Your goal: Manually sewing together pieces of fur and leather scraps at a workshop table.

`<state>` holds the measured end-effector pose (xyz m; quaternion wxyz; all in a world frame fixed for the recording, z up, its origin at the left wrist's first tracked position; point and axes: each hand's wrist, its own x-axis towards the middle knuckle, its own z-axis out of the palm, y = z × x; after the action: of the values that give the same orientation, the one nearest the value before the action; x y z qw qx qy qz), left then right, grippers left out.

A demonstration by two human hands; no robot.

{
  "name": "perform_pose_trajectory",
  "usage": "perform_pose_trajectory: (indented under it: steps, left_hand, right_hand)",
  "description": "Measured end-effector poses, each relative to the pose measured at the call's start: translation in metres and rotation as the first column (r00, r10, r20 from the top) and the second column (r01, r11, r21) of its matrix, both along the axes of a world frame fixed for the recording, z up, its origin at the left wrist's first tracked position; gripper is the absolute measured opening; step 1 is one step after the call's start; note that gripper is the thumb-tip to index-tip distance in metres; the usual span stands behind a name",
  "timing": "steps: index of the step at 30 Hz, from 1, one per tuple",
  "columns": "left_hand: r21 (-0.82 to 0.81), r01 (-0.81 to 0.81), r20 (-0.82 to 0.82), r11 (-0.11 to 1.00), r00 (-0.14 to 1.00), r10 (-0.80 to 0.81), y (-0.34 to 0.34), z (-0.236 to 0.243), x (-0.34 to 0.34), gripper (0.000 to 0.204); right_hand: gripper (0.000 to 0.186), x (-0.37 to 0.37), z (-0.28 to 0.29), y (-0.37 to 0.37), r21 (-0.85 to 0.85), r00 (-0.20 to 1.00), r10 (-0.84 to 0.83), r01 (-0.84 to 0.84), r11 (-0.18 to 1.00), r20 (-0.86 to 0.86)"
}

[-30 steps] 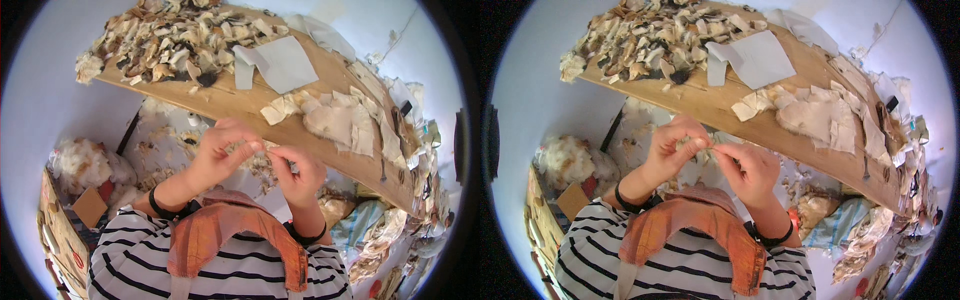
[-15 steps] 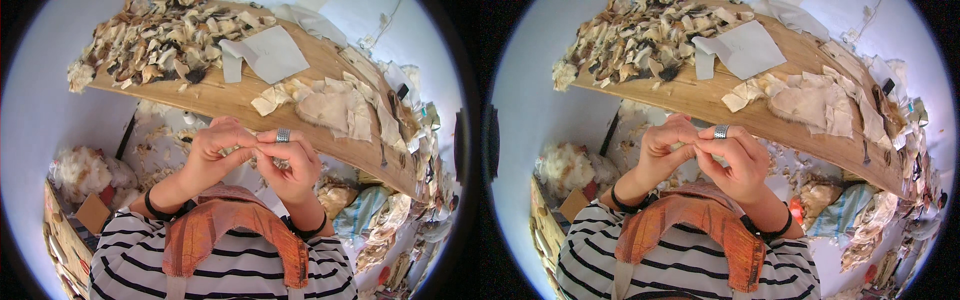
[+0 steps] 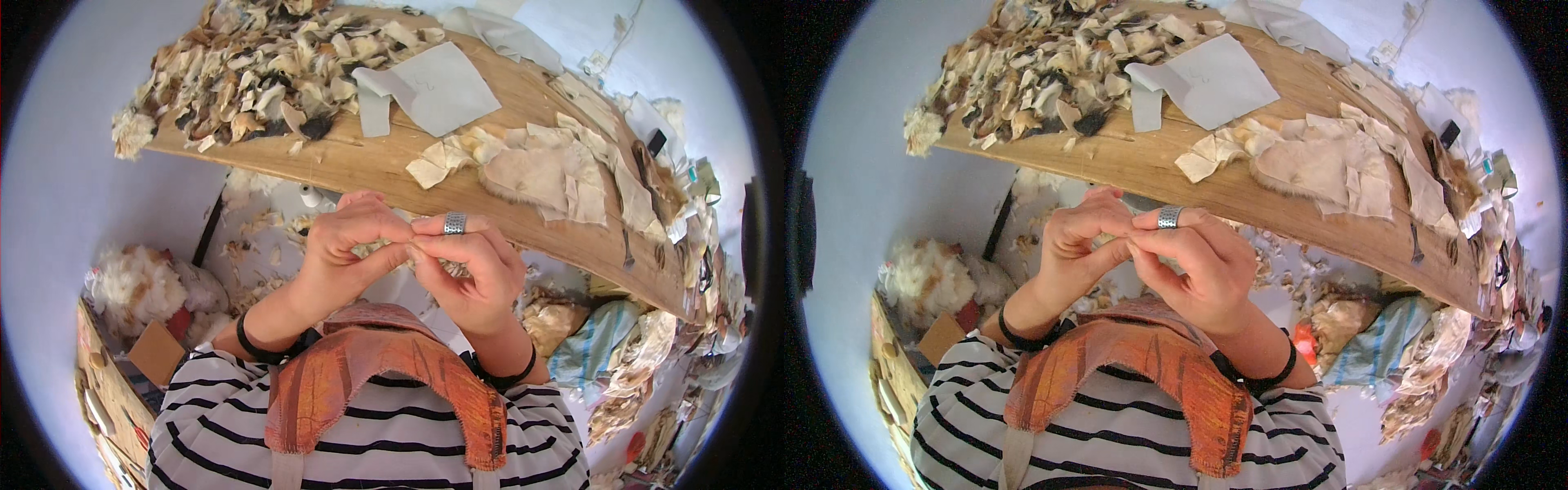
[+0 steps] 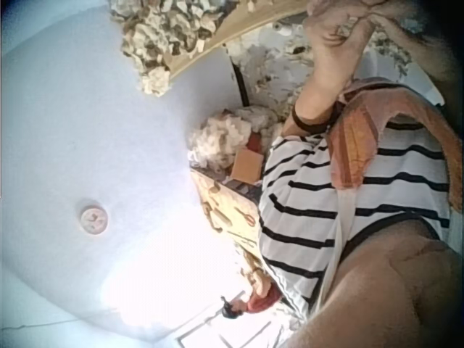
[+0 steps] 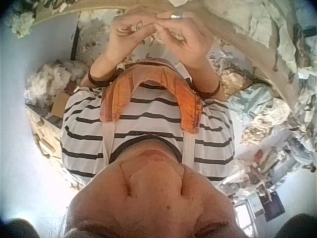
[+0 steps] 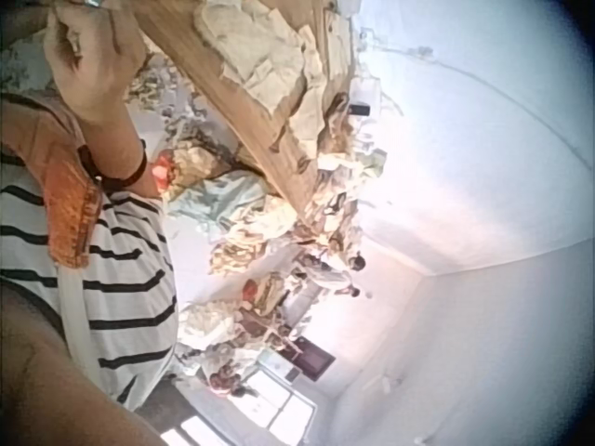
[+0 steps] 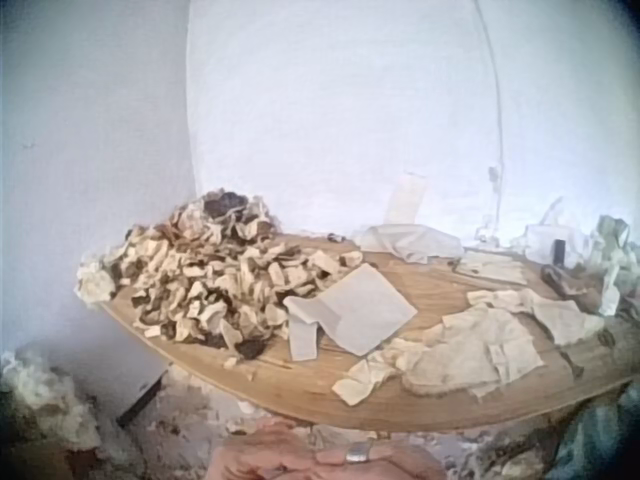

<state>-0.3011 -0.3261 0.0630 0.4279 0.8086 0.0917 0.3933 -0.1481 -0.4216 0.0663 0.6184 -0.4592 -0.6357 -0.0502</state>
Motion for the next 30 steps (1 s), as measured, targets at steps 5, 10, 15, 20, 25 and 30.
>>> perform_pose_trajectory:
  steps: [5,10,15,20,25,30]
  left_hand:
    - [-0.002,-0.013,0.001,1.0,1.0,0.013,-0.0015,-0.0005,0.0008,0.015]
    - [-0.002,-0.019,-0.007,1.0,1.0,0.019,-0.0022,0.0002,-0.0003,0.015]
    - [0.002,-0.027,-0.013,1.0,1.0,0.027,-0.0031,0.001,-0.0014,0.014]
    - [-0.009,-0.023,-0.001,1.0,1.0,0.023,-0.0026,0.0005,-0.0013,0.013]
    - [0.002,-0.031,-0.003,1.0,1.0,0.031,-0.0014,-0.0004,-0.0019,0.013]
    - [0.005,-0.033,0.0,0.999,0.999,0.033,-0.0007,-0.001,-0.0035,0.013]
  right_hand:
    - [0.02,0.0001,-0.0009,-0.0019,-0.024,1.0,-0.012,0.013,1.0,0.011]
    - [0.02,0.0001,-0.0007,-0.0007,0.004,1.0,0.002,-0.002,1.0,0.009]
    - [0.021,-0.0003,0.0003,-0.0031,-0.012,1.0,0.013,-0.013,1.0,0.015]
    - [0.021,-0.0013,0.0006,-0.0033,0.001,1.0,0.021,-0.021,1.0,0.013]
    - [0.021,-0.0021,-0.0001,-0.0024,-0.03,1.0,0.03,-0.03,0.999,0.001]
    - [0.021,-0.0029,-0.002,-0.002,-0.029,1.0,0.019,-0.019,0.999,0.01]
